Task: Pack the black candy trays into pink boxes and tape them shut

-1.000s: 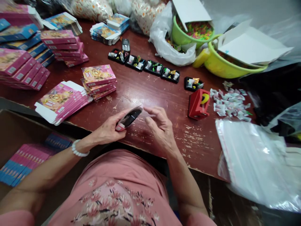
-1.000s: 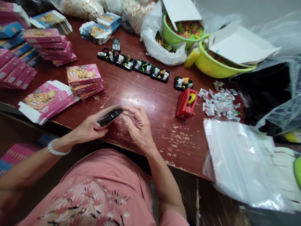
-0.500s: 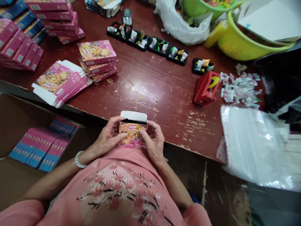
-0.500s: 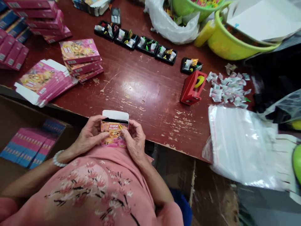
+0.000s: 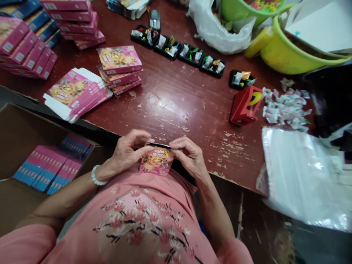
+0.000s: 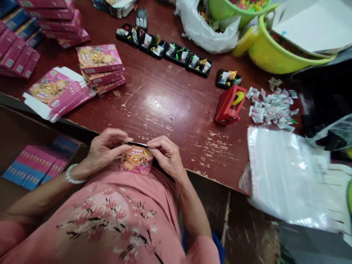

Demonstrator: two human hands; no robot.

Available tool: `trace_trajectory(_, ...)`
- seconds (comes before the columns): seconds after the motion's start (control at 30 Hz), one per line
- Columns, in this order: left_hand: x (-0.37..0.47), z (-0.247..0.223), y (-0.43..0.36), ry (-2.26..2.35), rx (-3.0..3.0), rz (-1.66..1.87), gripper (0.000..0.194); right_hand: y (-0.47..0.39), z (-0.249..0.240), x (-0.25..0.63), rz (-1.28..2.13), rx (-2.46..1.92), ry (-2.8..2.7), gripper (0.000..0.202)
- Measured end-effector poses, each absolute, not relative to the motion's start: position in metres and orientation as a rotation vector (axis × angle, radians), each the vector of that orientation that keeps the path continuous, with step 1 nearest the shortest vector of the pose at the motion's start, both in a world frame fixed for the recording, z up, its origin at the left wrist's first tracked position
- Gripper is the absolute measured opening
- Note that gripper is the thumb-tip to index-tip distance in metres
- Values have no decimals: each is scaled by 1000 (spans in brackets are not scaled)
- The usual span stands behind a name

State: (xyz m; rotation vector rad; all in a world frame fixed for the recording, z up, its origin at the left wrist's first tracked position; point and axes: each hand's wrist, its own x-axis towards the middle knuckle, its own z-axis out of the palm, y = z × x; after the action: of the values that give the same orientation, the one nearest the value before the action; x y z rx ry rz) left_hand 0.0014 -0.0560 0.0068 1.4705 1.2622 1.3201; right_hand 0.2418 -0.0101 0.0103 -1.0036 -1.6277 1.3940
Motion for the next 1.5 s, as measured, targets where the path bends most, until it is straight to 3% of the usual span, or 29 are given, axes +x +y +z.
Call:
trace_trajectory(0.07, -2, 10, -53, 1236, 1659, 1231, 14, -8, 8, 248, 1359, -965, -1734, 12)
trace_trajectory(0.13, -6, 14, -51, 1213, 1724, 1140, 8, -5, 6, 251, 1385, -965, -1752, 12)
trace_trajectory(0.4, -8, 25, -45, 1214, 1276, 888, 23, 5, 13, 240, 1442, -1055, -1783, 18)
trace_trajectory(0.7, -1, 42, -25, 1242, 1268, 852, 22, 11, 24, 237, 1843, -1149, -1374, 25)
trace_trajectory(0.93, -3, 29, -27, 1167, 1531, 934, 18, -2, 11, 245, 1392, -1054, -1665, 8)
trace_trajectory(1.1, -9, 25, -33, 1104, 1702, 923, 12, -15, -5, 252, 1234, -983, -1811, 15)
trace_trajectory(1.5, 1, 34, -59, 1265, 1313, 952, 12, -18, 17, 236, 1522, -1050, -1571, 18)
